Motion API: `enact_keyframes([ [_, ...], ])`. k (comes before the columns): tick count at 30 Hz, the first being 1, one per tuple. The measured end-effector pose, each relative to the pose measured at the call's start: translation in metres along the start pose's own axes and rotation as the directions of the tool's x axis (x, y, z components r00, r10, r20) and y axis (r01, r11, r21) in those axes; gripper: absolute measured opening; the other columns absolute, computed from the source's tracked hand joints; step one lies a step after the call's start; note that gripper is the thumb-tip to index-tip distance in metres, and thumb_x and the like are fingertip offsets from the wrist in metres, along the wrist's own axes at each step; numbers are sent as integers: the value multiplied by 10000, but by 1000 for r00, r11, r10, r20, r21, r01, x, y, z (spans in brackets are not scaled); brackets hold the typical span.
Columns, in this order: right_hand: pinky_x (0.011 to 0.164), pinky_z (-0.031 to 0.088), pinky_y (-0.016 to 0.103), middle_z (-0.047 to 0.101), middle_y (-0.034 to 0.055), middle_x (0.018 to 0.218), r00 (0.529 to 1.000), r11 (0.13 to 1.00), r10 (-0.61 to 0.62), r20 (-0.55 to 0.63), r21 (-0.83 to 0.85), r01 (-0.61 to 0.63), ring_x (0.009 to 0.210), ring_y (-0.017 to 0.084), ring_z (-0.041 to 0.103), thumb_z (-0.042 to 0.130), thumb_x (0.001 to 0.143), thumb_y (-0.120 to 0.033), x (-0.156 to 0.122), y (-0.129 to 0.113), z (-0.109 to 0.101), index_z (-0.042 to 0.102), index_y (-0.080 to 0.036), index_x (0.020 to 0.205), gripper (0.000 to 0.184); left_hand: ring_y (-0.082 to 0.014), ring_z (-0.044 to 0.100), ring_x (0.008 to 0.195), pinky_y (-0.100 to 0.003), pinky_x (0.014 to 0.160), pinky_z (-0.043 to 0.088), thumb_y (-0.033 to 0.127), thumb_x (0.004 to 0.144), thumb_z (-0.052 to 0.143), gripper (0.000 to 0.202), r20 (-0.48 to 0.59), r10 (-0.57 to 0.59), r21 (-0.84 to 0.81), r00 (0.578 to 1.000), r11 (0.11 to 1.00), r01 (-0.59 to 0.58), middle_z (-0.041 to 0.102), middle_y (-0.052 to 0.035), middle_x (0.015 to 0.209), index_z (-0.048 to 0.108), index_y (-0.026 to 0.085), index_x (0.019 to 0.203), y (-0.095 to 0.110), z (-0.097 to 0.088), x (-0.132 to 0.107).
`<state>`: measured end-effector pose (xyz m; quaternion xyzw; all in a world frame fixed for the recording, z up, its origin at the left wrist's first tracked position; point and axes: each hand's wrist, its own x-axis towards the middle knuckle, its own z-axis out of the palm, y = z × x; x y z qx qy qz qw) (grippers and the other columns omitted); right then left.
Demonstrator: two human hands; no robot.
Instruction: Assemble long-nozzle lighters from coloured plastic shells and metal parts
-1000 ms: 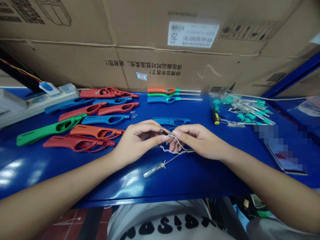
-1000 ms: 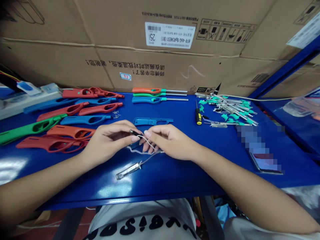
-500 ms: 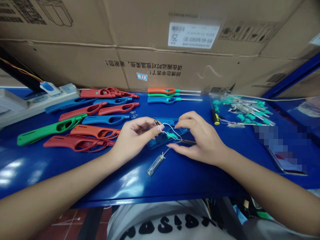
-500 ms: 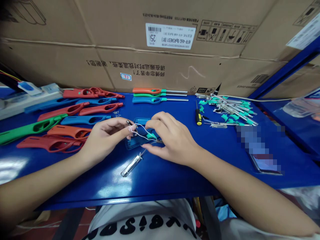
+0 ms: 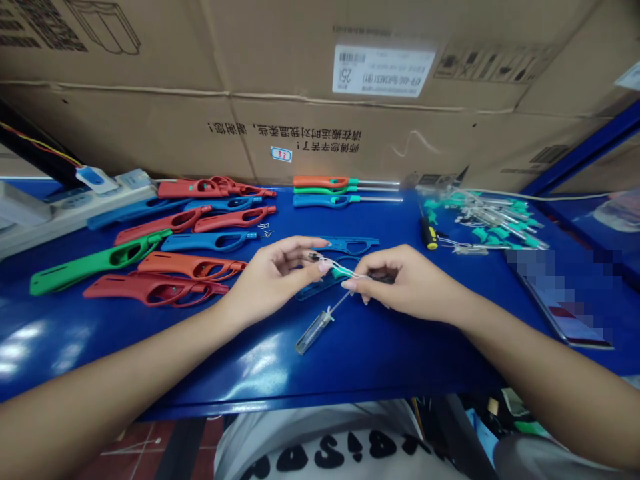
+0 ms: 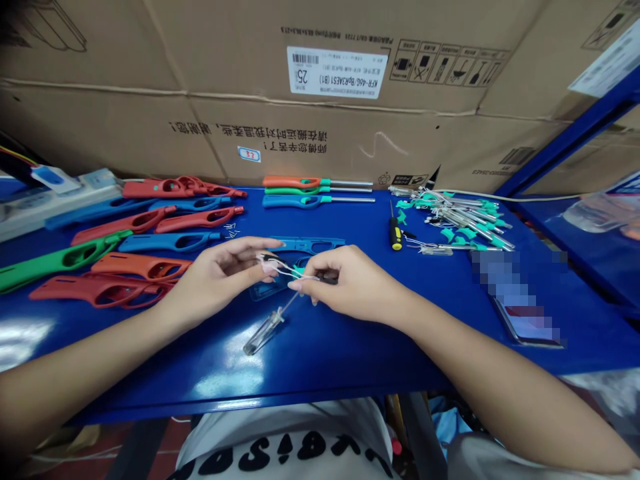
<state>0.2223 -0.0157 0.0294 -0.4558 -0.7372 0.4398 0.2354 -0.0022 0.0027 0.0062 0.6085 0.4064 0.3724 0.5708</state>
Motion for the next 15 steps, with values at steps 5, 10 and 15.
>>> enact_keyframes([
  [5, 428, 370, 217, 627, -21, 576, 990, 989, 30, -137, 145, -10, 429, 75, 477, 751, 809, -442, -1, -8, -7, 654, -178, 685, 308, -190, 707, 939, -358, 829, 590, 184, 747, 797, 672, 239, -60, -142, 969, 985, 96, 731, -73, 999, 490, 171, 1345, -6, 4, -5],
  [10, 410, 369, 227, 614, -16, 570, 980, 983, 45, -196, 186, -8, 420, 80, 481, 760, 797, -467, 1, -6, -9, 641, -185, 674, 330, -158, 716, 837, -328, 810, 580, 127, 784, 754, 692, 322, -45, -177, 946, 978, 107, 726, -11, 867, 430, 186, 1393, -8, 6, -8],
  [15, 396, 318, 229, 593, -19, 549, 951, 986, 21, -309, 163, 31, 416, 71, 443, 781, 771, -481, 3, -4, -11, 628, -184, 658, 353, -120, 699, 782, -278, 793, 560, 107, 804, 732, 603, 331, -44, -161, 943, 982, 102, 717, 17, 819, 480, 162, 1350, 3, 0, -6],
])
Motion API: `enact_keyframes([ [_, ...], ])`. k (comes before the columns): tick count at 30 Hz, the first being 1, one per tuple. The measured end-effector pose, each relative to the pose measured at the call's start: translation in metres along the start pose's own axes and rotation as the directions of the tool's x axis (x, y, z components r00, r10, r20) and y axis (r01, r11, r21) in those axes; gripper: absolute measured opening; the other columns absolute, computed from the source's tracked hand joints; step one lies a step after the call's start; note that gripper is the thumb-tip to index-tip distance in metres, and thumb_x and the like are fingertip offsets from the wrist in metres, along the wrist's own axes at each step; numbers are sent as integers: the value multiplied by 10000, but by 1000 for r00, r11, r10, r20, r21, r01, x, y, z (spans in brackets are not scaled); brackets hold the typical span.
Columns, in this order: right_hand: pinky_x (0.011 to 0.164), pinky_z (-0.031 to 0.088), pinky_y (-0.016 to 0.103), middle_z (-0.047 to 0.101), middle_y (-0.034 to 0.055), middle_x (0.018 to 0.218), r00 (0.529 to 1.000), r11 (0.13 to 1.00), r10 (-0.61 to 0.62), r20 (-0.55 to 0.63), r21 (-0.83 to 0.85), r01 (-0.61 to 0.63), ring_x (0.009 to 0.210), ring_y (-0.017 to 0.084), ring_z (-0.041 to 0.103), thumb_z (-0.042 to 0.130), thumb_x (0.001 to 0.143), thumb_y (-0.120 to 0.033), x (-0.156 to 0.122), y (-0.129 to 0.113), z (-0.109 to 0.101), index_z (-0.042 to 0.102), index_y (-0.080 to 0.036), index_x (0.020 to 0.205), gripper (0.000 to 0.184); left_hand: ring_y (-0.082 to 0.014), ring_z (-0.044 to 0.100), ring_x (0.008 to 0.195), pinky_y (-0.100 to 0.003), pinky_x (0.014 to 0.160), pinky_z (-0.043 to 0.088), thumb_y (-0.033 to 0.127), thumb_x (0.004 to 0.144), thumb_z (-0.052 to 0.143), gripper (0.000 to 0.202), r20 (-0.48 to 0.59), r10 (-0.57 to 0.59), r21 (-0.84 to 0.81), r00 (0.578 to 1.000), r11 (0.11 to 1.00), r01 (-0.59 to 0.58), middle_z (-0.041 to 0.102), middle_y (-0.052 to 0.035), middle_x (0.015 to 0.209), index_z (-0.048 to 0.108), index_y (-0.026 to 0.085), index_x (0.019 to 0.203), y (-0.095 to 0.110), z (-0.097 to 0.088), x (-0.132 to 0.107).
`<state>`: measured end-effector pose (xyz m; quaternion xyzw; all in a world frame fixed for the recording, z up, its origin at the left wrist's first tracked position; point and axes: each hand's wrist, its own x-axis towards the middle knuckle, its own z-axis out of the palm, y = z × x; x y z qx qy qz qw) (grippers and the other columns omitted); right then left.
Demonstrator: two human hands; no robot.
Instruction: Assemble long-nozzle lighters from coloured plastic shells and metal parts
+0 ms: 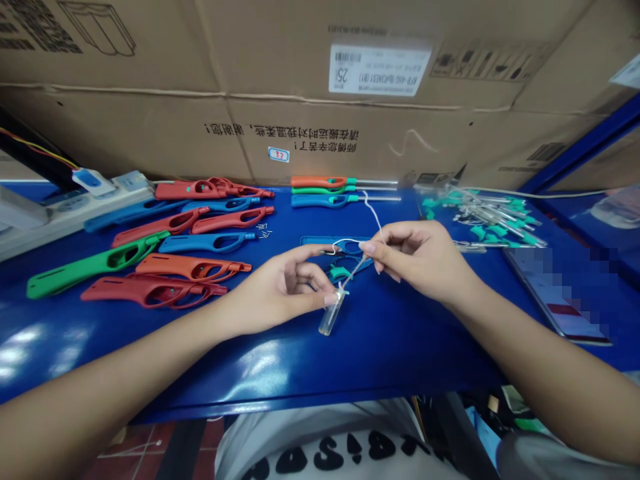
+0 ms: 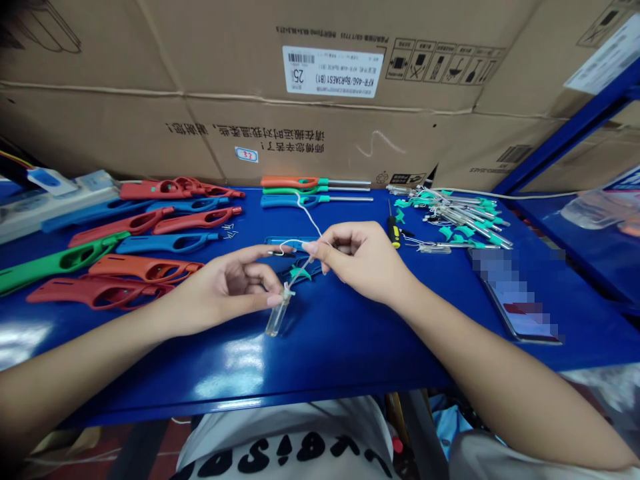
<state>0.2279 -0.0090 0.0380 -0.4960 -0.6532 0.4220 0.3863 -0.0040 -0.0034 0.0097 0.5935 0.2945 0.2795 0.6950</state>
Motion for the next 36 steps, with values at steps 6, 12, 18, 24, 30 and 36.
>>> enact_keyframes([
  [6, 395, 296, 216, 572, -28, 527, 999, 997, 38, -22, 63, -37, 404, 57, 422, 811, 737, -474, 1, 0, 5, 619, -171, 641, 371, -103, 671, 720, -226, 685, 545, 116, 783, 750, 582, -68, -12, 42, 998, 999, 15, 702, 22, 799, 513, 147, 1314, 4, -1, -1],
  [12, 407, 313, 220, 589, -27, 542, 1000, 995, 21, 20, 95, -23, 411, 64, 438, 800, 749, -470, -2, 2, 10, 625, -176, 652, 356, -149, 702, 691, -266, 614, 577, 133, 740, 807, 757, -51, -61, -95, 997, 994, 56, 673, 45, 785, 433, 203, 1394, -6, 8, 0],
  [18, 411, 320, 240, 568, -27, 520, 996, 998, -64, -58, 4, 64, 414, 75, 429, 792, 760, -478, -1, 2, 6, 634, -195, 623, 352, -130, 685, 641, -233, 624, 552, 132, 716, 827, 770, -107, -134, -82, 985, 989, 126, 672, 41, 674, 452, 120, 1389, 5, 4, -1],
  [24, 395, 274, 247, 544, -26, 508, 960, 997, -78, -270, -5, 80, 400, 79, 405, 792, 741, -528, 12, 9, -14, 652, -191, 635, 380, -158, 670, 660, -277, 615, 541, 220, 701, 838, 944, 61, -289, 207, 955, 940, 271, 626, 62, 728, 357, 224, 1513, -1, 5, -14],
  [30, 420, 303, 240, 569, -19, 544, 986, 996, -52, -158, 59, 62, 439, 84, 441, 786, 763, -497, 12, 13, -8, 649, -202, 647, 346, -159, 655, 765, -281, 717, 511, 193, 869, 690, 577, 104, 84, 789, 991, 600, -133, 698, 6, 901, 515, 277, 1413, -1, 5, -17],
  [36, 443, 313, 225, 570, -28, 570, 994, 994, -78, -77, 65, 84, 481, 74, 446, 716, 851, -445, 2, 6, 4, 663, -198, 690, 299, -236, 641, 986, -348, 848, 515, 348, 887, 708, 405, 179, 227, 858, 957, 441, -265, 700, -76, 1041, 648, 205, 1261, -3, 0, -12],
])
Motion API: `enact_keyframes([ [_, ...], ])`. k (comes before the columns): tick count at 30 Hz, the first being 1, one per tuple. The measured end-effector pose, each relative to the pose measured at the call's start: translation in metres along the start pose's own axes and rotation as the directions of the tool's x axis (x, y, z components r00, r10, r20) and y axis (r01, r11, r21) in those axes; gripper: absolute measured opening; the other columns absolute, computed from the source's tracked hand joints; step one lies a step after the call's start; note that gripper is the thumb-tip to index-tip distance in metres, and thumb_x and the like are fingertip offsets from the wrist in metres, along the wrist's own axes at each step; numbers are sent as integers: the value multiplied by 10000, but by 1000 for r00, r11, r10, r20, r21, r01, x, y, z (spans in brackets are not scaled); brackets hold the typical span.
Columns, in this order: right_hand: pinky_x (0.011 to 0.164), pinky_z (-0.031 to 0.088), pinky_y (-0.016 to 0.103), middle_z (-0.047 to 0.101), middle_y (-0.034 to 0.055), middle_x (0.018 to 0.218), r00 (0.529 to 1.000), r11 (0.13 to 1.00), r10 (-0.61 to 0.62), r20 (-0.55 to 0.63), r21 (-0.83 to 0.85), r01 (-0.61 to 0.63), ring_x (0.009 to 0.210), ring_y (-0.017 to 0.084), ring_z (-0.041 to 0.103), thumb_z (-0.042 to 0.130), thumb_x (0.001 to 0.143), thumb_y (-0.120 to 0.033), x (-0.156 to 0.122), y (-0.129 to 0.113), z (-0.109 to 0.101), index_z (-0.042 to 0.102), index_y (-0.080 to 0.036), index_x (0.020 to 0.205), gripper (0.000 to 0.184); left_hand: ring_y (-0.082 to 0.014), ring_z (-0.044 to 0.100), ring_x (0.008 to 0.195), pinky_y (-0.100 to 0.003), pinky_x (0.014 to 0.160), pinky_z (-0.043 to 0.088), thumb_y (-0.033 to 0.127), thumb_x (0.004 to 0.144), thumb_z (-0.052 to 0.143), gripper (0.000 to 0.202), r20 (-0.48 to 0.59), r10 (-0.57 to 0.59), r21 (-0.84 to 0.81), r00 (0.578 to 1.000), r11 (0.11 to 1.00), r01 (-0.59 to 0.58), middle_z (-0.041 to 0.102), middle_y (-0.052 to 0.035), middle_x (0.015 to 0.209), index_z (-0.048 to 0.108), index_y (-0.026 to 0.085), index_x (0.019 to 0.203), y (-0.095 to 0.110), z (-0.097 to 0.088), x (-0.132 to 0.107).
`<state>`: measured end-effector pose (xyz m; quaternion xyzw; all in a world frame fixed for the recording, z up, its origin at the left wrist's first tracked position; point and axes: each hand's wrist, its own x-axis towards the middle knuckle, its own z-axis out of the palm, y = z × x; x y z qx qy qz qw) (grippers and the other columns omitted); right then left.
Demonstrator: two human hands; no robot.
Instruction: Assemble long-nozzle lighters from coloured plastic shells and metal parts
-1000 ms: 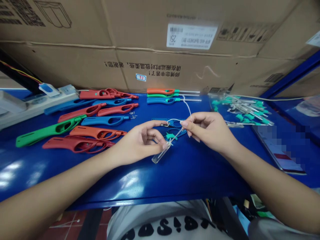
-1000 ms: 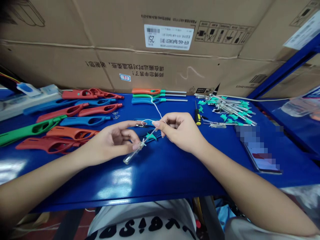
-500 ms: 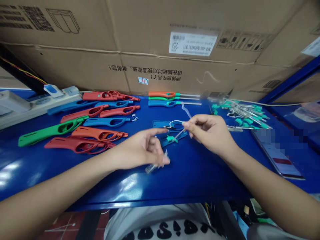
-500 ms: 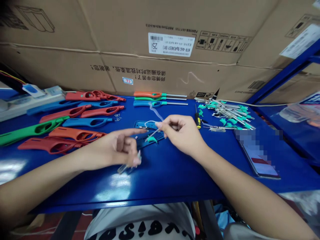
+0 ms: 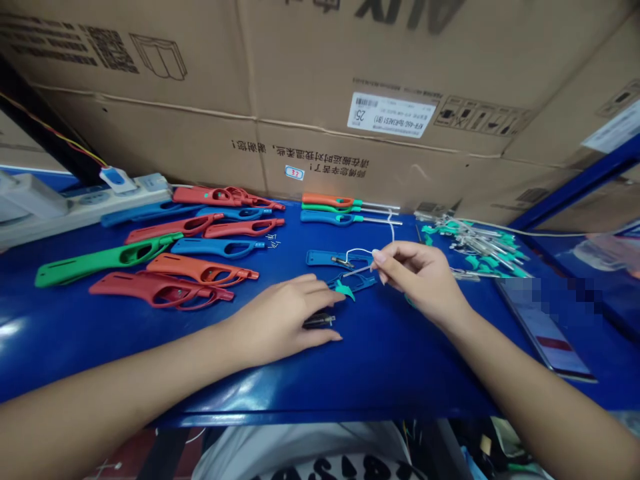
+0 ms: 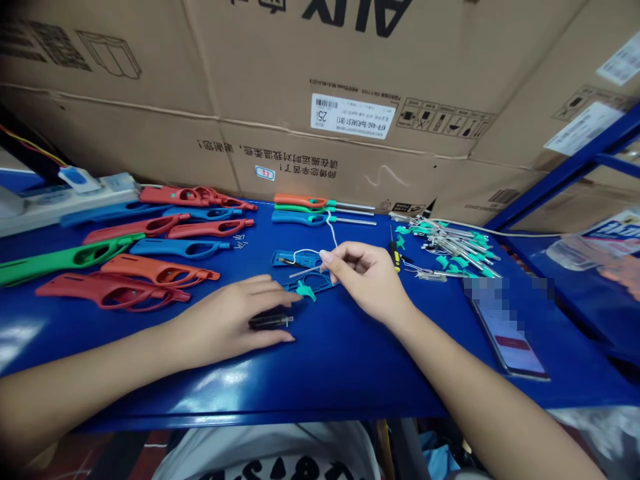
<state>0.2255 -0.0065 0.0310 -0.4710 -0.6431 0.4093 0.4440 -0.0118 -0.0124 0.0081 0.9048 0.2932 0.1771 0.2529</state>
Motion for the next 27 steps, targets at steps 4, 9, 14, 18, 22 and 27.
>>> enact_keyframes([
  [4, 471, 364, 227, 572, -24, 581, 998, 999, -48, 28, -4, 48, 509, 86, 481, 688, 878, -433, -4, -3, 2, 649, -199, 698, 298, -183, 680, 813, -314, 744, 551, 374, 875, 708, 362, -191, -251, -363, 949, 916, 169, 740, -64, 991, 689, 183, 1182, -2, 2, 7],
  [9, 561, 458, 236, 601, -16, 603, 992, 995, -90, 87, -24, 93, 561, 103, 544, 683, 884, -421, -7, -3, 8, 637, -194, 682, 308, -145, 717, 719, -276, 713, 593, 243, 832, 730, 324, -129, -461, -765, 878, 609, 207, 775, -34, 857, 704, 168, 1147, 0, -5, 13],
  [14, 587, 490, 244, 624, -10, 624, 988, 996, -88, 128, -14, 90, 581, 112, 574, 672, 894, -410, -10, -4, 10, 642, -191, 710, 288, -115, 723, 697, -232, 720, 607, 204, 807, 770, 180, -154, -477, -861, 866, 494, 119, 786, -12, 816, 758, 177, 984, 4, -9, 12],
  [18, 592, 480, 242, 623, -5, 639, 975, 994, -96, 201, -39, 106, 597, 112, 576, 612, 940, -380, -11, -4, 8, 623, -187, 710, 301, -119, 725, 706, -236, 730, 613, 232, 800, 791, 221, -222, -469, -860, 855, 507, 55, 791, -13, 833, 766, 195, 1017, 3, -8, 10],
  [22, 577, 436, 246, 612, 0, 692, 948, 950, -203, 244, -186, 251, 616, 112, 539, 576, 965, -321, -15, 0, 8, 631, -190, 783, 231, -143, 737, 776, -264, 781, 611, 262, 806, 794, 250, -269, -459, -844, 847, 535, 22, 794, -27, 902, 771, 210, 1049, 2, -6, 9],
  [27, 614, 476, 243, 617, 12, 885, 909, 873, -334, 249, -282, 399, 704, 117, 567, 640, 929, -254, -18, 8, 10, 566, -230, 1041, 136, -149, 736, 792, -273, 815, 598, 283, 838, 766, 230, -283, -455, -837, 844, 547, 14, 794, -24, 887, 779, 220, 1059, 3, -7, 8],
])
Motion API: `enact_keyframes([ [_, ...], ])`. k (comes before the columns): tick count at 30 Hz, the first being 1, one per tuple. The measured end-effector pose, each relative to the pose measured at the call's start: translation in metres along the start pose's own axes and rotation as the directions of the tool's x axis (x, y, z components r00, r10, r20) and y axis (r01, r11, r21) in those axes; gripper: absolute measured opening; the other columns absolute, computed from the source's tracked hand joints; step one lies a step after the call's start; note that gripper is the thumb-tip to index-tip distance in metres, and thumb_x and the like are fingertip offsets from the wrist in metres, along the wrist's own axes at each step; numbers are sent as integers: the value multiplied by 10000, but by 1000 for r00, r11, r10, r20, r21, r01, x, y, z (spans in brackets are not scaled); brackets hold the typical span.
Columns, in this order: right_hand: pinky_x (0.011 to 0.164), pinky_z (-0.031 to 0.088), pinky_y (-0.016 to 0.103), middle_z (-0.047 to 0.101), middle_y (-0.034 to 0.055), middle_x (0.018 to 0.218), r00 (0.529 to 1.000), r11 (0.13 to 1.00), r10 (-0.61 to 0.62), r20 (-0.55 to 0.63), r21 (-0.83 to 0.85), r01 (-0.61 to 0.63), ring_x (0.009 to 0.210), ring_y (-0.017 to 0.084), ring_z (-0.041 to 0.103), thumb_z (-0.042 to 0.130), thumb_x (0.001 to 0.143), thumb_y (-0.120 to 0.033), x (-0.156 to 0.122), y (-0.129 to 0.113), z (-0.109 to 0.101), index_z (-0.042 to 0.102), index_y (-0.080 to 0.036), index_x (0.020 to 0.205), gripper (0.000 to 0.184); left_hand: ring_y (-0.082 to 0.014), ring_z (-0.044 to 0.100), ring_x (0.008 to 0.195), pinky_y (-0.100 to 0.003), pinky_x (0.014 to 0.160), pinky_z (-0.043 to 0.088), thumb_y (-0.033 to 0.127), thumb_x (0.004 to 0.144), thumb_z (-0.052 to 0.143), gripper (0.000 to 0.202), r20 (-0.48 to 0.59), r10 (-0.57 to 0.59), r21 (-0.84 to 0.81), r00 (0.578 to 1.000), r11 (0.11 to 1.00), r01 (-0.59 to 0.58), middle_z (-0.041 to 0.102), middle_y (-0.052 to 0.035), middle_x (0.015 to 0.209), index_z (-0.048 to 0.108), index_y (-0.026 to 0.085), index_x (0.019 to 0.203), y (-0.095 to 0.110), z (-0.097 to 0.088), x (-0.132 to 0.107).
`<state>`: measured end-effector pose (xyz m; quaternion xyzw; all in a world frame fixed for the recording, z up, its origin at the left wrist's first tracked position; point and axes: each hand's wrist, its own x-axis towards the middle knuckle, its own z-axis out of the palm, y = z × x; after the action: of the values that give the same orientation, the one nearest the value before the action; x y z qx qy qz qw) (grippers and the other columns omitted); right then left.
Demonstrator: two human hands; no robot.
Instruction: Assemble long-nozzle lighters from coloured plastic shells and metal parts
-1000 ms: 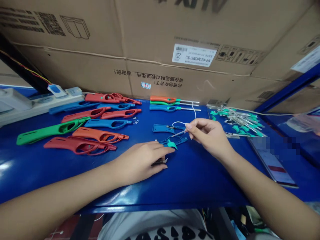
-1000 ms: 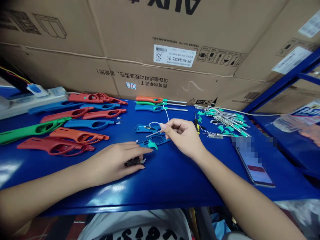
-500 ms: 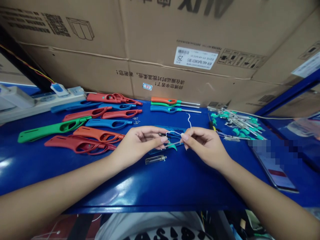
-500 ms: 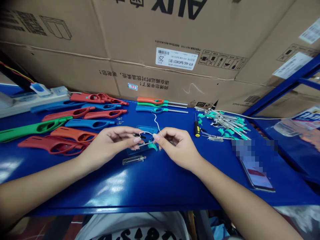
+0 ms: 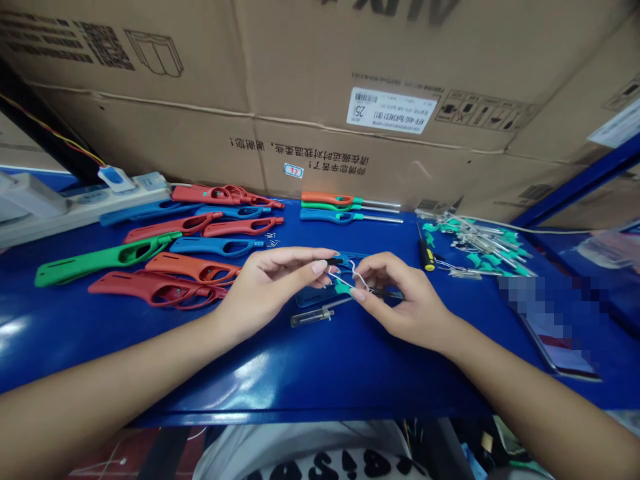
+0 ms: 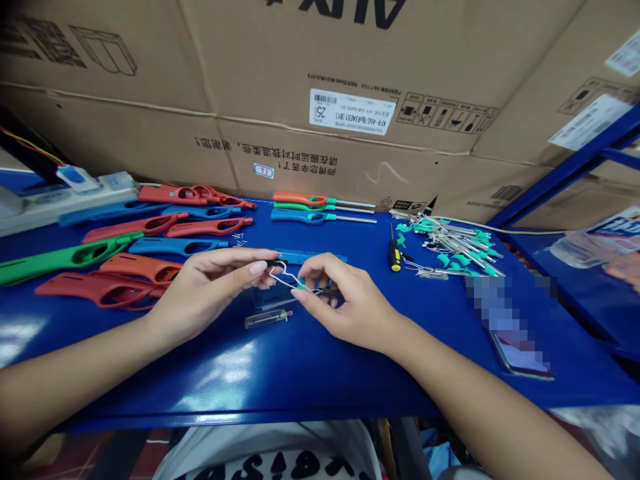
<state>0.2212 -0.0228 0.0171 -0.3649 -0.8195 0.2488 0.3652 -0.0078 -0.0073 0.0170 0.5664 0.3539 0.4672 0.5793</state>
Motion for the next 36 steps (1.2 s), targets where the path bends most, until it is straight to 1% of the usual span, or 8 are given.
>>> enact_keyframes([
  [3, 681, 511, 275, 619, 33, 922, 992, 990, -123, -21, -77, 121, 800, 149, 602, 635, 930, -224, 0, 5, 0, 515, -234, 997, 138, -142, 731, 779, -267, 811, 595, 277, 849, 752, 231, -9, 9, 53, 1000, 999, -8, 790, -13, 849, 775, 218, 1071, 2, 0, 0],
  [6, 738, 524, 314, 637, 53, 937, 965, 943, -263, 14, -206, 261, 870, 178, 615, 596, 948, -186, 2, 9, -1, 516, -231, 1008, 109, -131, 727, 766, -242, 774, 594, 260, 831, 766, 230, -35, 17, 95, 999, 995, -13, 789, -1, 837, 773, 213, 1057, 4, 1, 1],
  [10, 758, 534, 328, 672, 71, 975, 951, 904, -299, 83, -295, 310, 898, 190, 628, 562, 965, -183, 3, 12, -3, 537, -226, 1063, 111, -149, 733, 790, -258, 763, 599, 259, 814, 774, 196, -45, 21, 146, 999, 989, -14, 795, -8, 887, 779, 207, 1002, 5, 2, 2],
  [14, 761, 532, 319, 696, 66, 942, 938, 868, -330, 102, -357, 345, 885, 186, 642, 557, 966, -179, 3, 10, -2, 561, -213, 1027, 70, -150, 734, 796, -257, 768, 598, 281, 823, 767, 189, -24, -2, 174, 1000, 985, 6, 799, -10, 909, 785, 218, 1000, 5, 3, 2],
  [22, 728, 506, 306, 700, 60, 882, 963, 873, -260, 65, -411, 263, 812, 176, 638, 530, 962, -192, 2, 9, -1, 584, -209, 966, 58, -142, 737, 777, -258, 806, 609, 285, 869, 718, 199, 20, -113, 59, 993, 992, 112, 783, -18, 798, 778, 181, 1027, 4, 6, 0],
  [26, 697, 489, 300, 690, 55, 843, 970, 884, -237, 54, -402, 239, 764, 171, 626, 541, 945, -190, 3, 8, 0, 584, -207, 928, 49, -139, 741, 801, -244, 804, 608, 275, 883, 711, 196, 65, -140, -12, 988, 990, 141, 786, -26, 826, 776, 181, 1043, 2, 5, -1],
  [30, 671, 473, 291, 665, 42, 802, 984, 929, -179, 22, -325, 177, 717, 158, 606, 548, 931, -191, 3, 7, 1, 569, -213, 886, 54, -167, 753, 854, -280, 844, 608, 249, 871, 719, 203, 116, -141, -32, 983, 989, 146, 797, -42, 890, 776, 189, 1056, 2, 5, -3],
  [36, 662, 473, 273, 656, 16, 777, 995, 979, -94, 39, -181, 99, 690, 138, 606, 576, 917, -197, 0, 5, 5, 570, -214, 888, 34, -191, 755, 872, -335, 854, 617, 196, 799, 773, 257, 134, -135, 51, 982, 990, 130, 798, -38, 941, 771, 198, 1056, 1, 7, -4],
])
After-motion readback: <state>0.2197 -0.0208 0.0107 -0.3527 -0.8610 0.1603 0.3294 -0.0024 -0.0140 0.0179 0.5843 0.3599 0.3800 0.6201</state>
